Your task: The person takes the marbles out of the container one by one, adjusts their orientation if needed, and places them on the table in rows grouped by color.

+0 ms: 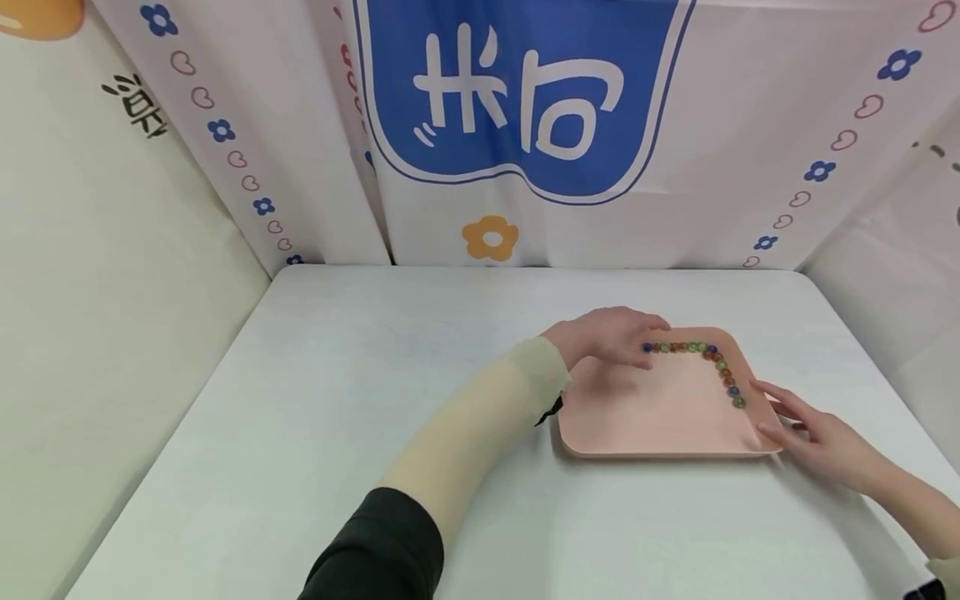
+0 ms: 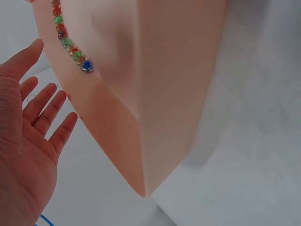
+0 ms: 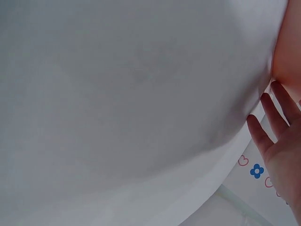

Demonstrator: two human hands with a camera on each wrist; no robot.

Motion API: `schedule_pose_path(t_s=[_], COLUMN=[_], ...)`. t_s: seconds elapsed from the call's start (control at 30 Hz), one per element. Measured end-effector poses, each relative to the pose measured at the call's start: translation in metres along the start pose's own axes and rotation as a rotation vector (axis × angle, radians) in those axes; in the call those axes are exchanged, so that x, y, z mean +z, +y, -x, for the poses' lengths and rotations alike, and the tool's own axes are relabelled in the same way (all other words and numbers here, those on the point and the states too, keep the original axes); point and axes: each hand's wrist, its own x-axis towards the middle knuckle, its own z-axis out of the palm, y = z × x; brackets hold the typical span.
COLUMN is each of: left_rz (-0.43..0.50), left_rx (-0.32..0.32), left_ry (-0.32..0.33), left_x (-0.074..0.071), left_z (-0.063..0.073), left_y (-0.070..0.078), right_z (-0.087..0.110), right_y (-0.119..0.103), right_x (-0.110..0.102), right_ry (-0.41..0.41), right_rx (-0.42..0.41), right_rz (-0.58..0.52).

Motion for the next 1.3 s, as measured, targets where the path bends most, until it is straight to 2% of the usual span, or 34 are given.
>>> schedule_pose_path(t_s=[0.13, 0.27, 0.43, 0.67, 0.87, 1.07, 1.3], left_rz=[0.034, 0.126, 0.221, 0.251, 0.313, 0.224, 0.167], left_rx=[0.006, 0.010, 0.009, -0.033, -0.080, -0.069, -0.175], left_ry=[0.016, 0.021, 0.010, 0.009, 0.015, 0.001, -0.021], left_x=[-0.006, -0.008, -0.002, 0.009, 0.015, 0.015, 0.017], left_z=[-0.003, -0.007, -0.011, -0.012, -0.012, -0.014, -0.011], left_y=[0.004, 0.007, 0.006, -0.002, -0.008, -0.005, 0.004], right_z=[-0.001, -0.001, 0.000, 0.001, 0.000, 0.000, 0.000], right_y=[-0.002, -0.003, -0.003, -0.003, -0.004, -0.003, -0.003], right_x=[-0.001, -0.002, -0.002, 0.000, 0.000, 0.001, 0.001], right_ry=[-0.012, -0.019, -0.008, 0.002, -0.007, -0.014, -0.009], right_rx=[0.002, 0.009, 0.008, 0.005, 0.016, 0.028, 0.026], right_rz=[-0.009, -0.024, -0.033, -0.035, -0.028, -0.021, -0.025])
